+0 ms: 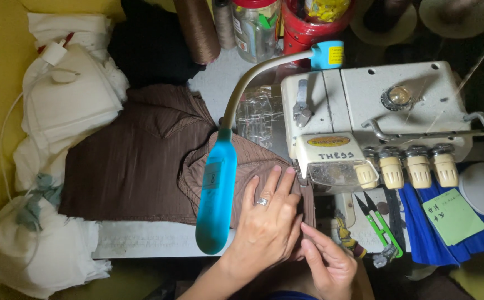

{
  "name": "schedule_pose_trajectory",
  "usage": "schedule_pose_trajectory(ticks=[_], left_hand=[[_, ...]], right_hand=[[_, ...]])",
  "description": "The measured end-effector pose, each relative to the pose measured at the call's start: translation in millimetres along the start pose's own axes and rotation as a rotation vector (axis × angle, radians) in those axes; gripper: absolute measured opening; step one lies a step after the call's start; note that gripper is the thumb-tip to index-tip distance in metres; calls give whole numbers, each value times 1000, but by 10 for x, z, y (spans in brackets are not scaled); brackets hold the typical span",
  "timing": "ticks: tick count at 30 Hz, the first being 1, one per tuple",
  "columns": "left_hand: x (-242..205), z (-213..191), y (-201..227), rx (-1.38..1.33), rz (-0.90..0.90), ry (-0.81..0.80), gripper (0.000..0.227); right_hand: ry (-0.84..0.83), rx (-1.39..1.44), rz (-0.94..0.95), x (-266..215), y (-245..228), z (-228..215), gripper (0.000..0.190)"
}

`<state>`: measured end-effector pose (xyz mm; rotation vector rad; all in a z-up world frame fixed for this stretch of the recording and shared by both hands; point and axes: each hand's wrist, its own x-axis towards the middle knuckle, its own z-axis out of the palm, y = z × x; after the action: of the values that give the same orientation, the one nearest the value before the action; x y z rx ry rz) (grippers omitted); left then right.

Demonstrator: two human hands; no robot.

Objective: Trimming loose threads from pleated fabric pieces using thread nippers at a sewing station

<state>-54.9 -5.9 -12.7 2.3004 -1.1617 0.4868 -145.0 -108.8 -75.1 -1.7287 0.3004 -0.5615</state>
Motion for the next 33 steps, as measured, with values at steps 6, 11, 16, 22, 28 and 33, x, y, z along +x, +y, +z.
schedule_pose_trajectory(ticks=[6, 11, 16, 22, 28, 33], left_hand=[[127, -85, -160, -74, -12, -56, 21], [245, -61, -303, -44, -42, -123, 31], [371, 9, -465, -18, -83, -136, 32], [384, 96, -639, 24, -48, -167, 37], [378, 277, -720, 179, -149, -91, 44], [302, 314, -658, 304, -149, 429, 36]], right_hand=[[-91, 94, 35, 162, -79, 30, 27], [-129, 2, -35, 384, -192, 25, 25], [-129, -79, -101, 402, -307, -100, 23], [29, -348, -197, 332, -120, -501, 21], [121, -1213, -383, 252, 327, -874, 27], [130, -1252, -294, 215, 555, -961, 33]])
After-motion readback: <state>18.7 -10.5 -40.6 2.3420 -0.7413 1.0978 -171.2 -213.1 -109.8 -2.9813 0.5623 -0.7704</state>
